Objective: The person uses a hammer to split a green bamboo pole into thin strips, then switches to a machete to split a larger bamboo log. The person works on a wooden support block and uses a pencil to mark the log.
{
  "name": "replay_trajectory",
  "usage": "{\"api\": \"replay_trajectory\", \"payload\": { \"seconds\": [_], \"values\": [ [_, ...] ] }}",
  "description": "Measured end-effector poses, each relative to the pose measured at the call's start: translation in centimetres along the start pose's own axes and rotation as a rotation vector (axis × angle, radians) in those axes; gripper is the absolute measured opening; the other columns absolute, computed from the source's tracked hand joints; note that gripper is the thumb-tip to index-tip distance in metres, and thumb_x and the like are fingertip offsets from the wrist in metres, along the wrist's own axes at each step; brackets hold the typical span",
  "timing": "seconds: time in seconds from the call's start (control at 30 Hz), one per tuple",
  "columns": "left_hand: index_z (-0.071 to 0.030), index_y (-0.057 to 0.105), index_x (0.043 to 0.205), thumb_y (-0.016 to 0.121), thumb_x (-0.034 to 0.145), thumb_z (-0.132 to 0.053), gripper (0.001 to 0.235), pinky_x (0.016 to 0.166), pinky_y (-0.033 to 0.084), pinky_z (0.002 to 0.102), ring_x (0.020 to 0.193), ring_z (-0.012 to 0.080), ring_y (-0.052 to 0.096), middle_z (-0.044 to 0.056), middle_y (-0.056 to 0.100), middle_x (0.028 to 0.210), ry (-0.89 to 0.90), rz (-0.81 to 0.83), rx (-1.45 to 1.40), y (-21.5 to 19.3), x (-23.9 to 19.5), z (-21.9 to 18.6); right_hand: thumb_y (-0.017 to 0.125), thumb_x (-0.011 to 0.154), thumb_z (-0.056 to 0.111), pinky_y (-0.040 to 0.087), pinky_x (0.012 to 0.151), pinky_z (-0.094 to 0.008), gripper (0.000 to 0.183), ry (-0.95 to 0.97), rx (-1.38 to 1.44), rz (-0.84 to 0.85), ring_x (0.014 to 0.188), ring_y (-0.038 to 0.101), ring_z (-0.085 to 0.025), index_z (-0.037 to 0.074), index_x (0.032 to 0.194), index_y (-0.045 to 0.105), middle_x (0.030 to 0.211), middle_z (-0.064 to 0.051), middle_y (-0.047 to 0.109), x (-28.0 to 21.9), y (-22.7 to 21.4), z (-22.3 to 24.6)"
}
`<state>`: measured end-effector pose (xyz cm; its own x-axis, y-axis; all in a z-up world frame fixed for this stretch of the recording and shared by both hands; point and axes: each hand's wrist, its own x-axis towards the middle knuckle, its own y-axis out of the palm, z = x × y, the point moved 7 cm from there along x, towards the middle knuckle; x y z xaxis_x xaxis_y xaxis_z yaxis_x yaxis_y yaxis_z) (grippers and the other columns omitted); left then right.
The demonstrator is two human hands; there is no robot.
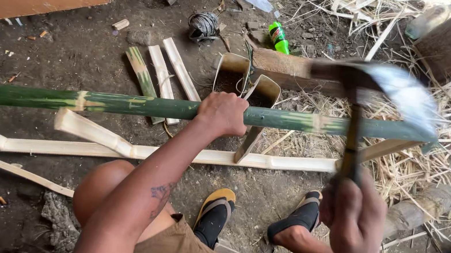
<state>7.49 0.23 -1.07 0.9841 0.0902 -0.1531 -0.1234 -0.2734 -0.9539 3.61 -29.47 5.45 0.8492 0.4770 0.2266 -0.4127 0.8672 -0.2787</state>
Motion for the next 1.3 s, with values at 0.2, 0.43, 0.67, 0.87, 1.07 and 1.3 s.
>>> {"api": "replay_trajectory", "payload": {
  "seconds": [0.2,0.43,0.67,0.87,1.07,1.3],
  "values": [
    [-0.011,0.074,0.092,0.07,0.078,-0.033,0.026,0.084,0.06,0.042,0.082,0.0289,0.076,0.014,0.076,0.089,-0.028,0.076,-0.002,0.6,-0.4,-0.1,0.044,0.104,0.034,0.039,0.043,-0.025,0.038,0.358,-0.621,0.236,0.044,0.052,-0.01,0.003,0.087,0.057,0.053,-0.001,0.056,0.9,1.6,-4.3],
    [-0.011,0.076,0.09,0.073,0.077,-0.035,0.028,0.084,0.059,0.046,0.084,0.0325,0.075,0.015,0.075,0.089,0.006,-0.015,0.012,-0.3,-0.4,0.1,0.038,0.106,0.041,0.04,0.039,-0.031,0.039,0.048,-0.23,0.101,0.043,0.048,-0.017,0.007,0.092,0.051,0.058,-0.003,0.051,1.0,3.2,0.2],
    [-0.011,0.075,0.09,0.075,0.074,-0.035,0.028,0.084,0.059,0.046,0.084,0.0335,0.074,0.017,0.075,0.089,-0.01,-0.021,-0.002,-0.8,-0.1,-0.4,0.041,0.102,0.04,0.041,0.041,-0.039,0.038,0.167,-0.47,0.145,0.041,0.055,-0.019,0.005,0.09,0.052,0.052,-0.006,0.056,0.7,2.3,-3.2],
    [-0.01,0.07,0.097,0.074,0.08,-0.03,0.026,0.083,0.057,0.046,0.084,0.0317,0.073,0.016,0.073,0.087,0.016,-0.068,-0.01,-0.3,-0.3,-0.5,0.049,0.099,0.046,0.042,0.048,-0.039,0.042,0.343,-0.488,0.316,0.048,0.053,-0.02,0.007,0.089,0.062,0.054,-0.009,0.055,-1.0,-0.6,-10.4],
    [-0.008,0.061,0.105,0.071,0.08,-0.018,0.029,0.075,0.05,0.038,0.079,0.0215,0.062,0.007,0.063,0.085,-0.072,-0.073,0.178,-0.1,-4.0,6.4,0.07,0.085,0.051,0.056,0.067,-0.039,0.037,0.5,-0.922,0.648,0.068,0.071,-0.023,0.016,0.094,0.077,0.074,-0.007,0.073,-2.6,0.9,-21.3],
    [-0.009,0.071,0.073,0.055,0.091,-0.024,0.028,0.082,0.05,0.04,0.064,0.0285,0.069,0.014,0.071,0.069,-0.397,-0.143,0.117,-0.9,-6.3,15.0,0.079,0.077,0.042,0.057,0.08,-0.047,0.036,0.256,-0.955,0.652,0.093,0.071,-0.033,0.015,0.1,0.077,0.093,-0.011,0.074,-6.1,6.5,-32.4]
  ]
}}
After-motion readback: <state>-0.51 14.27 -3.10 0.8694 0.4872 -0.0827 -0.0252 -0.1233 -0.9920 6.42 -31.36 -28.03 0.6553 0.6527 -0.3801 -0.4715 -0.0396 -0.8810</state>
